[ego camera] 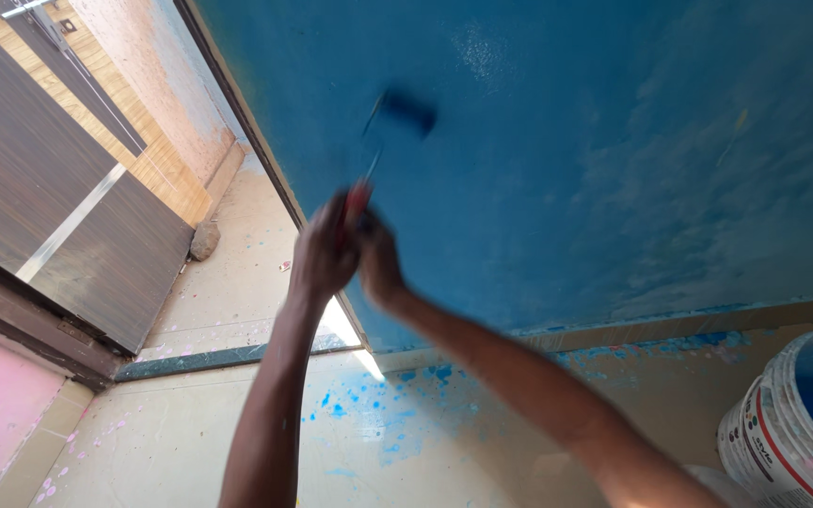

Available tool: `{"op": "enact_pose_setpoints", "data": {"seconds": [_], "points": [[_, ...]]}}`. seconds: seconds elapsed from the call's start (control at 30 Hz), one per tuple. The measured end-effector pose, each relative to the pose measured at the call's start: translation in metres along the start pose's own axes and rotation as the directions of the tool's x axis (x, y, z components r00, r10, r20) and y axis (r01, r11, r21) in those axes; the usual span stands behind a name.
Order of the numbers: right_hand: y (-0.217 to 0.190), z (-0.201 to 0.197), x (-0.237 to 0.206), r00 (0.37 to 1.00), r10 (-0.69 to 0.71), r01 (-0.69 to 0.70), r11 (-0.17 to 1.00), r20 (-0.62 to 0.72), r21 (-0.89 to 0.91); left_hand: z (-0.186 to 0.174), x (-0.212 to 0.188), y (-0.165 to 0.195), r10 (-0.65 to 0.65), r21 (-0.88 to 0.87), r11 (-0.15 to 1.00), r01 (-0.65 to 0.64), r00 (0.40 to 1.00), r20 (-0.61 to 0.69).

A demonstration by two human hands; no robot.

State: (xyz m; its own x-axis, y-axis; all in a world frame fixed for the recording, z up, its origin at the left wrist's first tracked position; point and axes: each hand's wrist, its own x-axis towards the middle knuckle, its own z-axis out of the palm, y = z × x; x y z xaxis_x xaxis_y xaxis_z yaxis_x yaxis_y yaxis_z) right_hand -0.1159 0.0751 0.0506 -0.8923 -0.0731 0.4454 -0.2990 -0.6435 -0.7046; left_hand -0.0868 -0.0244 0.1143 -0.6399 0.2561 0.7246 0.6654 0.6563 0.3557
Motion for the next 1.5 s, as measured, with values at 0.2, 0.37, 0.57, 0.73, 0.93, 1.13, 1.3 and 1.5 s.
{"op": "enact_pose_setpoints", "data": {"seconds": [0.2, 0.37, 0.57, 0.73, 0.93, 1.13, 1.3, 1.5], "points": [[-0.062, -0.034, 0.025, 0.997, -0.068, 0.067, 0.998, 0.043, 0.018, 0.031, 0.045, 0.044, 0.039, -0.046, 0.998, -0.045, 0.991, -0.129], [0.021, -0.086, -0.071, 0.978, 0.203, -0.171, 0.897, 0.036, -0.409, 0.104, -0.093, 0.006, -0.284, -0.269, 0.93, 0.25, 0.954, -0.093], [0.07, -0.16, -0.148, 0.932, 0.353, -0.342, 0.78, -0.083, -0.525, 0.212, -0.203, 0.012, -0.503, -0.51, 0.79, 0.339, 0.834, -0.224], [-0.004, -0.135, -0.067, 0.957, 0.28, -0.126, 0.647, 0.081, -0.752, 0.179, -0.108, 0.028, -0.501, -0.501, 0.805, 0.318, 0.818, -0.284], [-0.122, -0.047, 0.038, 0.953, 0.256, -0.013, 0.573, 0.164, -0.82, 0.099, 0.018, 0.078, -0.452, -0.649, 0.755, 0.097, 0.793, -0.408], [-0.153, -0.059, 0.018, 0.949, 0.307, -0.052, 0.388, 0.076, -0.92, 0.125, 0.016, 0.115, -0.567, -0.76, 0.638, 0.119, 0.741, -0.361], [-0.152, -0.136, -0.014, 0.939, 0.345, -0.092, 0.217, -0.012, -0.972, 0.21, -0.014, 0.132, -0.622, -0.763, 0.626, 0.162, 0.693, -0.364], [-0.155, -0.233, -0.064, 0.909, 0.406, -0.136, 0.077, -0.093, -0.988, 0.292, -0.058, 0.171, -0.708, -0.846, 0.481, 0.231, 0.672, -0.219]]}}
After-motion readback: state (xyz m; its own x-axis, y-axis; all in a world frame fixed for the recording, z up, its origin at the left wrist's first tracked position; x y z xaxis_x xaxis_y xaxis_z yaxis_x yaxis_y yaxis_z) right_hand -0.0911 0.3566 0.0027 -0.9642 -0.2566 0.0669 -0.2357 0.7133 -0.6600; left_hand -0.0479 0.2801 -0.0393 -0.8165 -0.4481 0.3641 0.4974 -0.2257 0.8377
